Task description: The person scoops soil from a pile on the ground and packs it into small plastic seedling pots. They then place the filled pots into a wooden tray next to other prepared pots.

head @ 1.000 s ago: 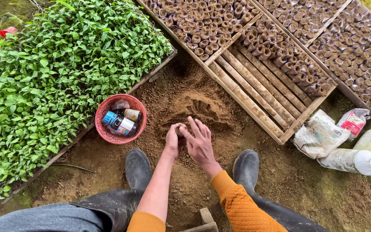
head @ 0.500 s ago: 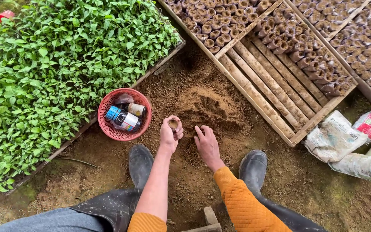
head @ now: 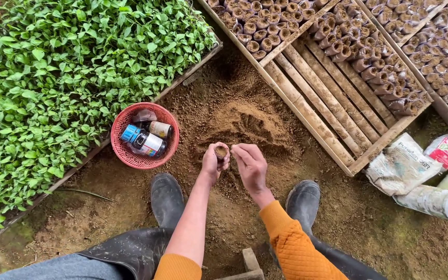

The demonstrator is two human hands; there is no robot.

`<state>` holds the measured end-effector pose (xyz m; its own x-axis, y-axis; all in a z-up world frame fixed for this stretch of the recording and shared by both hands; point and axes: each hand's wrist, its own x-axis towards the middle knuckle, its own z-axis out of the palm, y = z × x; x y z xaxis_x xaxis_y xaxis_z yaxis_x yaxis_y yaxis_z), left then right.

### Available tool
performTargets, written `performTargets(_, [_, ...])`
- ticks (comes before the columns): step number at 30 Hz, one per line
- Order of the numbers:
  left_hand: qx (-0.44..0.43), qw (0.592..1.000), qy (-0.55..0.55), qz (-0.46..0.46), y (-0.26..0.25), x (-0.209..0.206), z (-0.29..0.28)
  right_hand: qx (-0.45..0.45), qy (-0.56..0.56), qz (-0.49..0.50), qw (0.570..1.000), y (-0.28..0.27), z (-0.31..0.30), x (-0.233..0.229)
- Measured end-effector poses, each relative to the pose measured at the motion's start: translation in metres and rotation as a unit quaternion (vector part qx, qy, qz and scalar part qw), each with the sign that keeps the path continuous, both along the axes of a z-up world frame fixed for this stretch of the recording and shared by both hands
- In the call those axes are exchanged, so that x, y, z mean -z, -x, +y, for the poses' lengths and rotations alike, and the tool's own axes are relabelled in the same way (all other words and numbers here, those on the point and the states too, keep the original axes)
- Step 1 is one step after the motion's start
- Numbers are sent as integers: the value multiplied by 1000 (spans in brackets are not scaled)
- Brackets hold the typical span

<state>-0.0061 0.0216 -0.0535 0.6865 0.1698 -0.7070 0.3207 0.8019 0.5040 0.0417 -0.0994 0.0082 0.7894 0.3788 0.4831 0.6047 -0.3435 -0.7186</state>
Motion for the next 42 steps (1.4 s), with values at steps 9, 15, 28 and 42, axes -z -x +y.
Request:
performTargets(9, [25, 998, -27, 47, -24, -70, -13, -15, 80, -107, 991, -9, -20, -14])
performTargets(15, [9, 999, -22, 24, -21, -60, -25, -37, 167, -181, 969, -4, -24, -31])
performTargets(28, [-12, 997, -5, -70, -15, -62, -39, -31, 178, -218, 959, 11, -34, -43])
performTargets(42, [-77, 995, -52, -32, -17, -68, -45, 2, 177, -219, 960, 12, -30, -53])
